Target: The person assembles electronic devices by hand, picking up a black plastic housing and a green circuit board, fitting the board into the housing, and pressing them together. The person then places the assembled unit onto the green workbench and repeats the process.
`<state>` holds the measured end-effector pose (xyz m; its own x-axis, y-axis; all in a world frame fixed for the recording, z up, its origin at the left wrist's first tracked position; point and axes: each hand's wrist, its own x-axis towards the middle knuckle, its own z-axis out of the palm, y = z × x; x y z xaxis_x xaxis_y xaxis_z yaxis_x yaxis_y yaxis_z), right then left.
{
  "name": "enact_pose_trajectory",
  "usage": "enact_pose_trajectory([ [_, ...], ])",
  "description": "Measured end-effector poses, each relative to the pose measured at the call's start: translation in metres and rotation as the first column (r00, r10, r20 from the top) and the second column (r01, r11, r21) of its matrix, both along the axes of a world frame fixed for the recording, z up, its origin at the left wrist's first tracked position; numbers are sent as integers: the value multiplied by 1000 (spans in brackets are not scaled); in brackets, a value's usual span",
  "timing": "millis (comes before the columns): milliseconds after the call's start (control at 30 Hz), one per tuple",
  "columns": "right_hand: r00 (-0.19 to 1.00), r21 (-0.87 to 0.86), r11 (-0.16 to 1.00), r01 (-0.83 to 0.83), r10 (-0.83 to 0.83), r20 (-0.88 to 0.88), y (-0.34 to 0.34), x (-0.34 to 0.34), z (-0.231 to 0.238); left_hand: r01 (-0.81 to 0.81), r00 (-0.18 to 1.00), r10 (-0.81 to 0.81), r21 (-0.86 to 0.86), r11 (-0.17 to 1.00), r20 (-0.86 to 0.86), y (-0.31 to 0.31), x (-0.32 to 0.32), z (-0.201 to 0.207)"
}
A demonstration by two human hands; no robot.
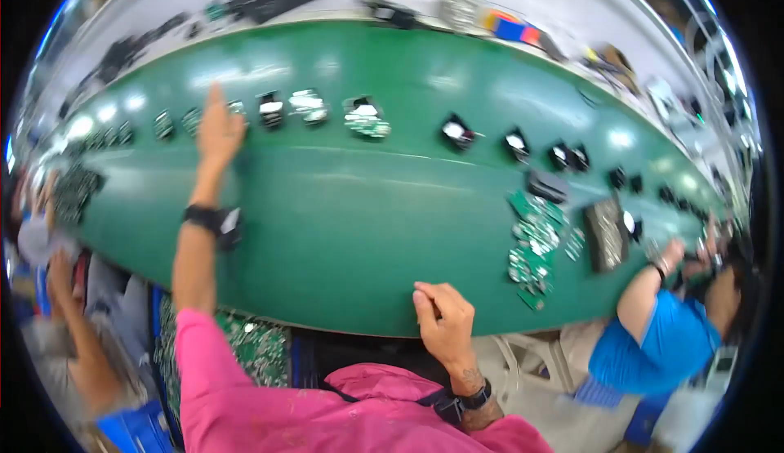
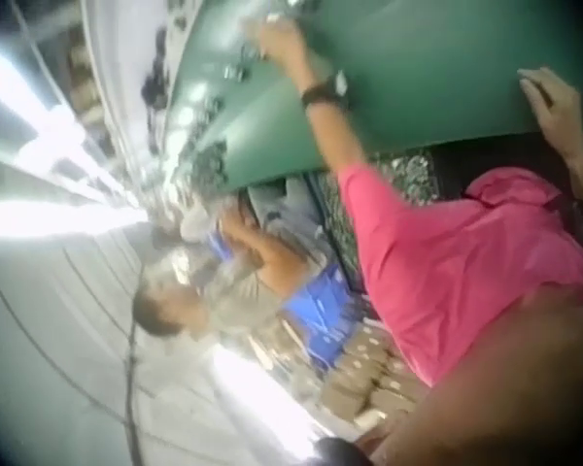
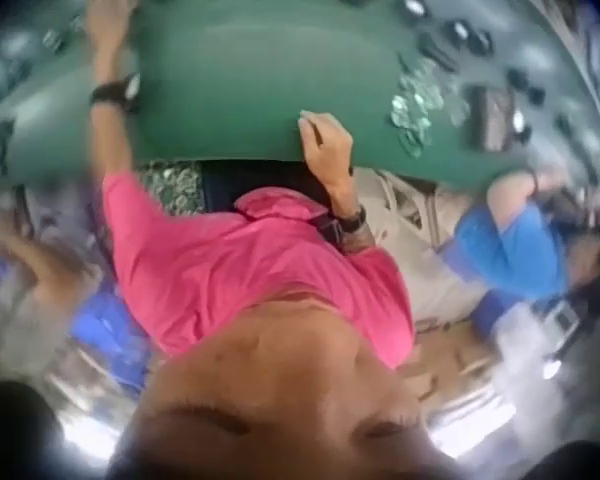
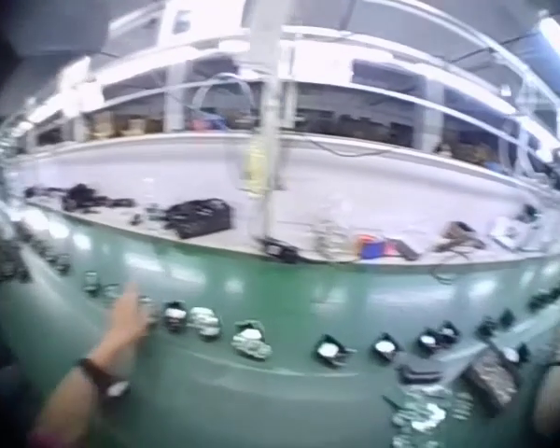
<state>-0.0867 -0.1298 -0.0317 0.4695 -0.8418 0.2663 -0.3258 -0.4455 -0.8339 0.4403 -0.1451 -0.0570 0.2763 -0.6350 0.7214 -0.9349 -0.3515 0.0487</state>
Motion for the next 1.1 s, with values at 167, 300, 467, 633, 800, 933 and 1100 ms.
enact_pose_trajectory([
  [167,842,-342,860,378,-473,-258,-69,-71,0,326,898,-174,344,881,-405,-31,-37,34],
  [300,781,-430,812,395,-543,-309,-127,-77,3,253,882,-57,368,895,-467,-46,-32,27],
  [467,720,-408,858,312,-493,-488,-160,-72,11,286,752,-162,96,953,-639,-12,-121,49],
  [633,854,-328,892,313,-415,-314,-150,-81,8,434,274,-306,-167,885,-912,72,-262,58],
  [800,939,459,886,68,-213,271,-75,-57,44,511,8,-337,-286,810,-941,94,-346,35],
  [933,900,520,854,-2,-225,373,-32,-65,46,482,-265,-266,-367,796,-927,79,-395,34],
  [1100,916,575,794,-199,-57,396,-15,-55,56,530,-162,-189,-247,812,-969,83,-411,45],
])
